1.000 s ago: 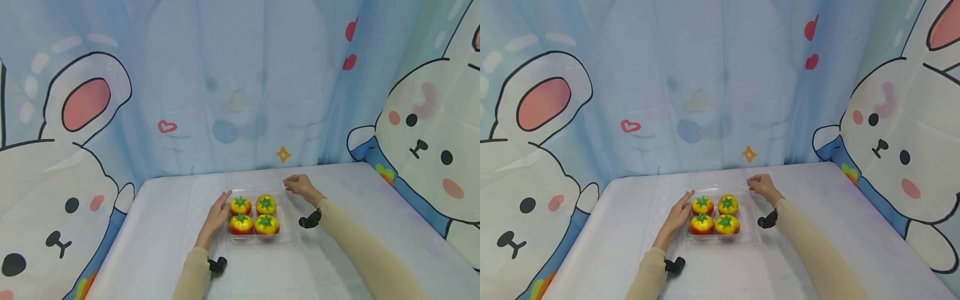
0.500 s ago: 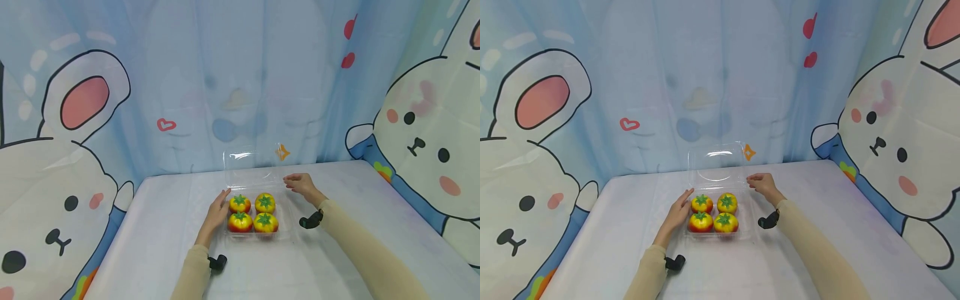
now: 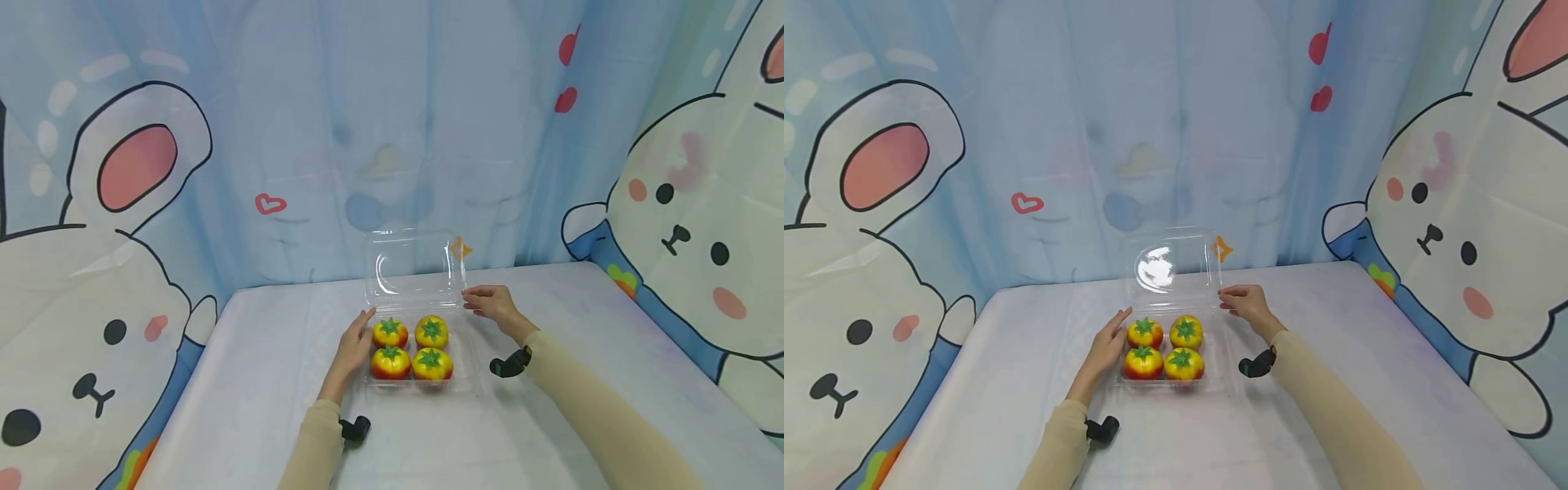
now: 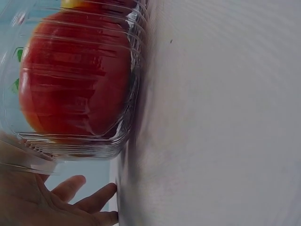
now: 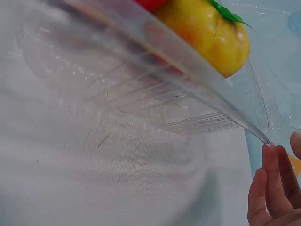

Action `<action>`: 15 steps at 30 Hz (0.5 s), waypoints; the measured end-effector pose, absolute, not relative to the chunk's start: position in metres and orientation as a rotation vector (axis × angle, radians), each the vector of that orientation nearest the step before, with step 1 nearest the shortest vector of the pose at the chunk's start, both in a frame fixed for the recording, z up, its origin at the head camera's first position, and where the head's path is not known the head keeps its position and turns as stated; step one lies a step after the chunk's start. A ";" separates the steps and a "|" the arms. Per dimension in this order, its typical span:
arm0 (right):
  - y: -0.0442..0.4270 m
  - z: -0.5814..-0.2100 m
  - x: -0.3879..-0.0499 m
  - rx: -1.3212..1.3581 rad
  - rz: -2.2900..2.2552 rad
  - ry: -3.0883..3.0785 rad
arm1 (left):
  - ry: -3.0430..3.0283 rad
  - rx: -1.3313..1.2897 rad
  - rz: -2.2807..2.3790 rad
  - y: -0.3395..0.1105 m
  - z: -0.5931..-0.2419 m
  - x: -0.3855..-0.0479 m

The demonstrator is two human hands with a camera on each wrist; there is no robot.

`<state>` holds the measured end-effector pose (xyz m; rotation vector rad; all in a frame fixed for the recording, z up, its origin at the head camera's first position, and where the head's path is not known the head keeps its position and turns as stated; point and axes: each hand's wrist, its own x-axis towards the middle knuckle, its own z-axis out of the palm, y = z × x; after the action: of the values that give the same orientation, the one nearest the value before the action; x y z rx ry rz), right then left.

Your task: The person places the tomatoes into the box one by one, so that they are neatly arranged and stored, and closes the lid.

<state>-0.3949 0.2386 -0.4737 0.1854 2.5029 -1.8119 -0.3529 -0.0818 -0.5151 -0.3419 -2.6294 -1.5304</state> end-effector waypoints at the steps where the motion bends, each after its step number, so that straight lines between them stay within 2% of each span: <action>1: 0.238 -0.473 -0.395 0.188 -1.818 2.497 | -2.625 -0.346 -1.523 -0.082 -0.515 -0.354; 15: 0.246 -0.477 -0.393 0.146 -1.932 2.385 | -2.605 -0.384 -1.479 -0.081 -0.515 -0.352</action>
<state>-0.3935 0.2462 -0.4767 0.1463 2.3854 -1.9317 -0.3519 -0.0809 -0.5153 -0.3840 -2.6047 -1.4790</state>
